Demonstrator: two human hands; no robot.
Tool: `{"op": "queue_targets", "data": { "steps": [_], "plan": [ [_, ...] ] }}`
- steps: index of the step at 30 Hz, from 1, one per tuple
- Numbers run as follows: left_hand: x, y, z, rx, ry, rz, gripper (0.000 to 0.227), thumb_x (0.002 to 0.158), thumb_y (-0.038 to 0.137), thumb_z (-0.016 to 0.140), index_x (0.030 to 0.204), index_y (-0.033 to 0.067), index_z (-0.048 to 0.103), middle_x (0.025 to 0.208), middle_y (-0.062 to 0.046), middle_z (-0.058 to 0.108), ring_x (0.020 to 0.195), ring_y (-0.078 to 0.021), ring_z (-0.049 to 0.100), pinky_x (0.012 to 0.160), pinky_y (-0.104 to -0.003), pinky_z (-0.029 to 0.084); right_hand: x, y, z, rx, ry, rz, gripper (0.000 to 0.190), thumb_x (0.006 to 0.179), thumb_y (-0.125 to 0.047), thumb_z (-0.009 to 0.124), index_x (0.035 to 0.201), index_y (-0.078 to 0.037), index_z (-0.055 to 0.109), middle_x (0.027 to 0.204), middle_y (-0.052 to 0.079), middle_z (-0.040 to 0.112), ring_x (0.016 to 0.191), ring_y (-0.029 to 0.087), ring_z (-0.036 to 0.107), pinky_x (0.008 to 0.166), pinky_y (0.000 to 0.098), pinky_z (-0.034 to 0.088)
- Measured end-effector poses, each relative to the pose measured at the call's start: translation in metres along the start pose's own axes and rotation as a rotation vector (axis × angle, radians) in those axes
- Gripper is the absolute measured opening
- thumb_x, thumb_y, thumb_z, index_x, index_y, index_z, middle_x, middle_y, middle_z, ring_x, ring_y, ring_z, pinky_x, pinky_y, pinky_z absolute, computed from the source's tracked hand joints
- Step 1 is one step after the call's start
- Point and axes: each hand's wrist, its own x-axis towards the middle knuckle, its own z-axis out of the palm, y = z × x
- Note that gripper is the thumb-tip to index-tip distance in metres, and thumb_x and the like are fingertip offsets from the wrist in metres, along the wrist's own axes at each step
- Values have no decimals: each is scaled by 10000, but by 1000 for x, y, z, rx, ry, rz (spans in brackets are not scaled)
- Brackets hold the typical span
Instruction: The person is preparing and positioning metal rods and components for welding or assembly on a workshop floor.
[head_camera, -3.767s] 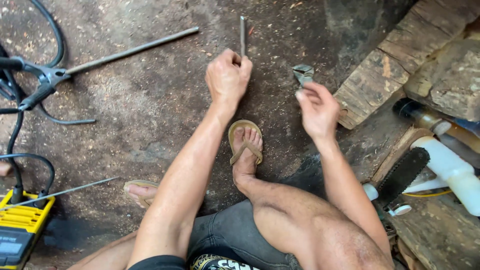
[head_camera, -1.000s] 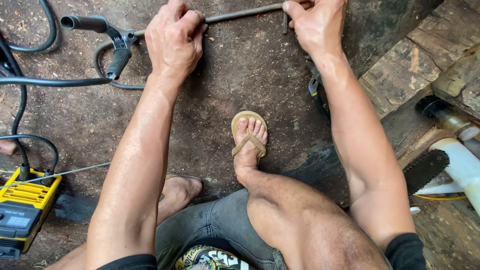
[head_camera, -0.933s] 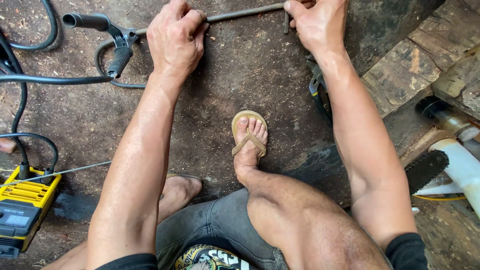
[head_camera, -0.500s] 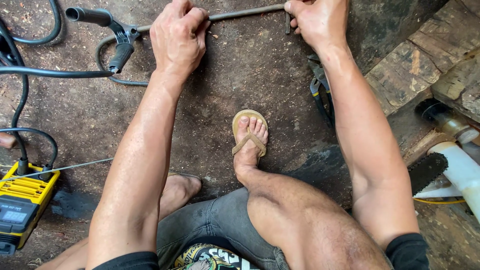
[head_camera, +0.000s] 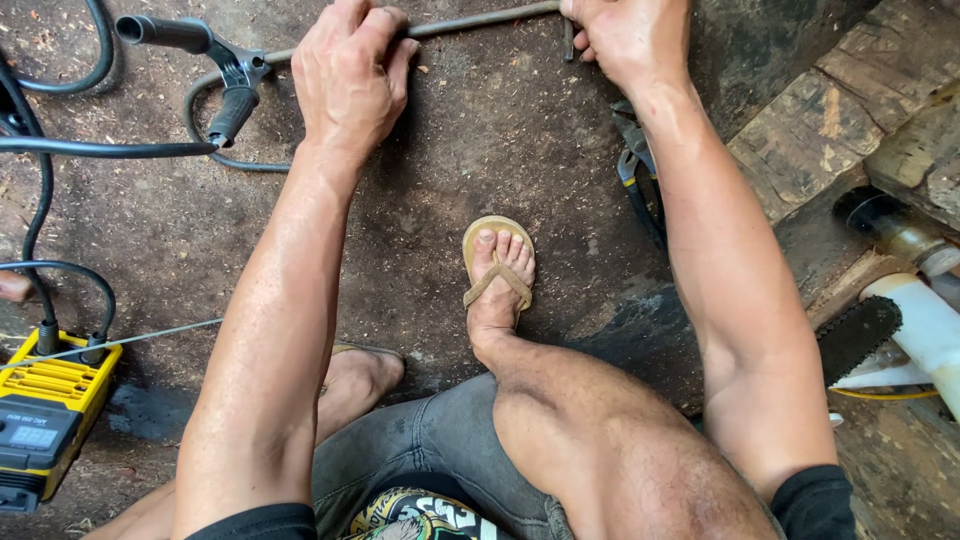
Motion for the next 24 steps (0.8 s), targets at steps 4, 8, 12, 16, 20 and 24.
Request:
{"op": "queue_targets", "data": {
  "steps": [4,8,12,16,20,24],
  "plan": [
    [-2,5,-9,-21,10,-23,284,892,79,843,1142,68,708,1129,-100,677,1008,-321,678,855,-423,549,3,14,-5,-23,-14,-33,141,999,-148,790,948,-17,780,748,50,759,639,112,764,520,237,624],
    [-5,4,-17,-44,15,-33,280,910,59,842,1146,54,691,1166,-106,678,1041,-320,689,879,-419,556,5,22,-13,67,-49,5,182,1045,-144,713,958,8,762,799,65,763,672,128,776,546,245,636],
    [-9,0,-22,-51,16,-51,268,922,41,829,1155,54,698,1165,-103,678,1043,-318,691,882,-422,557,1,13,-12,155,-86,37,185,1041,-148,715,960,14,756,814,73,759,682,139,776,560,258,645],
    [-12,-4,-20,-34,12,-42,245,922,55,837,1123,52,697,1147,-104,673,1033,-321,689,874,-422,555,1,12,-9,100,-96,18,193,1047,-161,726,952,3,760,809,64,760,688,132,778,565,255,644],
    [-14,-6,-17,-27,19,-33,235,918,63,831,1110,44,697,1136,-104,663,1021,-323,679,856,-426,551,3,11,-8,-5,-111,31,234,1052,-203,715,927,-10,754,791,51,750,681,121,765,565,250,626],
    [-14,-9,-11,10,-5,-20,206,920,80,828,1085,58,706,1105,-105,647,1002,-322,664,840,-436,537,3,8,-7,-78,-129,64,276,1061,-252,689,917,-23,743,776,40,739,674,107,751,566,246,610]
  ]
}}
